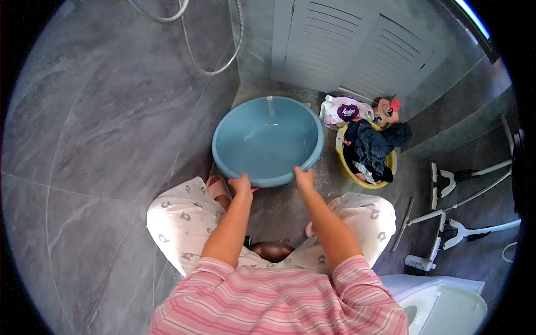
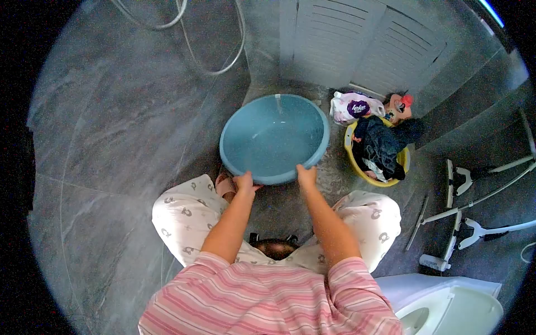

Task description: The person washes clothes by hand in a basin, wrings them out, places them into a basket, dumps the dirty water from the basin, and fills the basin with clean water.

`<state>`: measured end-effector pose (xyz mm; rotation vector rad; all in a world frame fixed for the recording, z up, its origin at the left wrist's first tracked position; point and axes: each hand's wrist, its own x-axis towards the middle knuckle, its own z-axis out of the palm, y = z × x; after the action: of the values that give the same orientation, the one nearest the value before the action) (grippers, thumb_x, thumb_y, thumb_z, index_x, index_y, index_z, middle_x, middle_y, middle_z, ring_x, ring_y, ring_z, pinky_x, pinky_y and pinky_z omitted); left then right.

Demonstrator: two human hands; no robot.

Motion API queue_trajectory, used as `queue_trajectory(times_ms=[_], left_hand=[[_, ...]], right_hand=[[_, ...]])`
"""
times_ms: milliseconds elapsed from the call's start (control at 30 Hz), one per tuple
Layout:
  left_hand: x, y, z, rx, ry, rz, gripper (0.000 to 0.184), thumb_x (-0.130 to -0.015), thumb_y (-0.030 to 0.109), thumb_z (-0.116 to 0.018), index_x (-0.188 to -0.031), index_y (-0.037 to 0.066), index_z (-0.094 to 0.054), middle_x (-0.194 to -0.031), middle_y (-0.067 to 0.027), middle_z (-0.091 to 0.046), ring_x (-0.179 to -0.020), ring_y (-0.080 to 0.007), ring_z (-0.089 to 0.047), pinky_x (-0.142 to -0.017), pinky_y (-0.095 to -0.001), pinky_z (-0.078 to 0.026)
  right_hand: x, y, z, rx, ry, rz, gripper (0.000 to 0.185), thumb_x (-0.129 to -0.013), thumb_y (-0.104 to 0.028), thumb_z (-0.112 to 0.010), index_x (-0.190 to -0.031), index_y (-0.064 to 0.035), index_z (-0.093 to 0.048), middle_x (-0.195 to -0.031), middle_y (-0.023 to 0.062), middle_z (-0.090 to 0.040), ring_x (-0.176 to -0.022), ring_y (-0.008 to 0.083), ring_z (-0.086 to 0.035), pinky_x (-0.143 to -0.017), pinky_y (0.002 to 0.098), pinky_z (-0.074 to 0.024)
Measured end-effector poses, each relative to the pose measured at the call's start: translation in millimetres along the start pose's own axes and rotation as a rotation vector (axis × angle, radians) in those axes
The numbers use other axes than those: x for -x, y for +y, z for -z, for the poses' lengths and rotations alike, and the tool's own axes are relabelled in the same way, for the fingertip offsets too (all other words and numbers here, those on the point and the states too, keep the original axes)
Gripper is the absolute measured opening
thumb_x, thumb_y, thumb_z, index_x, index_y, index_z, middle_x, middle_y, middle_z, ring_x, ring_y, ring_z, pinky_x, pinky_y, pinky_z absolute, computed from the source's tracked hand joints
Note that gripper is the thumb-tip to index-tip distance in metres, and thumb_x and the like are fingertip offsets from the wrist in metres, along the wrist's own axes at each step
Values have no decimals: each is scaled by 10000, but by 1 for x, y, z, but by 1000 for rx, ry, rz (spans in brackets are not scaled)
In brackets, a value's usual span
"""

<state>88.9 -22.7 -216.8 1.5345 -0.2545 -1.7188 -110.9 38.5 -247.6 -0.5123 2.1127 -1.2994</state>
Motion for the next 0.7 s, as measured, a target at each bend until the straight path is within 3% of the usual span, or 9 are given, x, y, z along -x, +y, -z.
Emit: queue_trajectory(times_ms=[100,167,200,233,367,567,633,667,700], left_hand=[[10,2,-1,-173,59,-80,694,-798,53,-507,-1330,65,-61,-1316,-206,-259,-1124,-408,-408,-768,-583,-460],[1,1,3,-273,104,-110,680,-792,63,-519,-1331,59,-105,-1316,-193,-276,-1133,-389,-409,-770,-550,-472],[-8,1,9,-325,170,-65,648,-783,45,-506,-1329,43,-158,-1322,-178,-293,-1150,-353,-403,-819,-493,-456],[-9,4,11,-377,235,-21,622,-773,26,-493,-1328,26,-212,-1327,-163,-311,-1166,-317,-398,-867,-436,-441],[11,21,19,-444,317,-104,569,-774,42,-480,-1301,-8,-272,-1338,-179,-319,-1189,-313,-382,-914,-394,-391],[70,49,12,-364,32,-317,518,-775,61,-464,-1268,-51,-348,-1351,-199,-328,-1217,-308,-363,-973,-340,-330],[22,37,-4,-695,377,-196,516,-773,64,-449,-1255,-74,-330,-1304,-233,-346,-1220,-323,-342,-1012,-341,-278],[9,30,-8,-703,377,-198,516,-773,64,-449,-1255,-74,-330,-1304,-233,-346,-1220,-323,-342,-1012,-341,-278],[-2,23,-13,-797,413,-398,520,-765,80,-477,-1244,-78,-346,-1280,-252,-362,-1203,-339,-358,-999,-356,-297]], right_hand=[[6,33,9,-179,-57,-228,431,-775,-197,-620,-1096,48,-470,-997,162,-570,-839,253,-588,-619,373,-478],[6,59,12,-75,-329,-419,467,-772,-285,-656,-1053,52,-496,-931,157,-583,-723,261,-600,-565,380,-474],[14,67,13,-71,-417,-421,494,-750,-368,-685,-955,57,-538,-793,144,-589,-584,258,-580,-495,367,-465],[14,73,10,-73,-417,-423,494,-750,-368,-685,-955,57,-538,-793,144,-589,-584,258,-580,-495,367,-465],[38,37,11,178,-498,-469,513,-754,-443,-659,-776,63,-580,-611,158,-571,-461,273,-552,-403,377,-442],[44,-4,15,568,-469,-272,458,-817,-380,-538,-664,49,-593,-636,177,-605,-521,293,-593,-509,394,-473],[31,-2,9,752,-217,41,311,-806,-282,-535,-934,-6,-597,-764,169,-628,-672,356,-610,-647,431,-488],[26,-8,10,747,-217,35,311,-806,-282,-535,-934,-6,-597,-764,169,-628,-672,356,-610,-647,431,-488],[20,-18,13,676,-133,104,289,-799,-260,-538,-928,-8,-592,-795,176,-620,-703,368,-599,-673,438,-479]])
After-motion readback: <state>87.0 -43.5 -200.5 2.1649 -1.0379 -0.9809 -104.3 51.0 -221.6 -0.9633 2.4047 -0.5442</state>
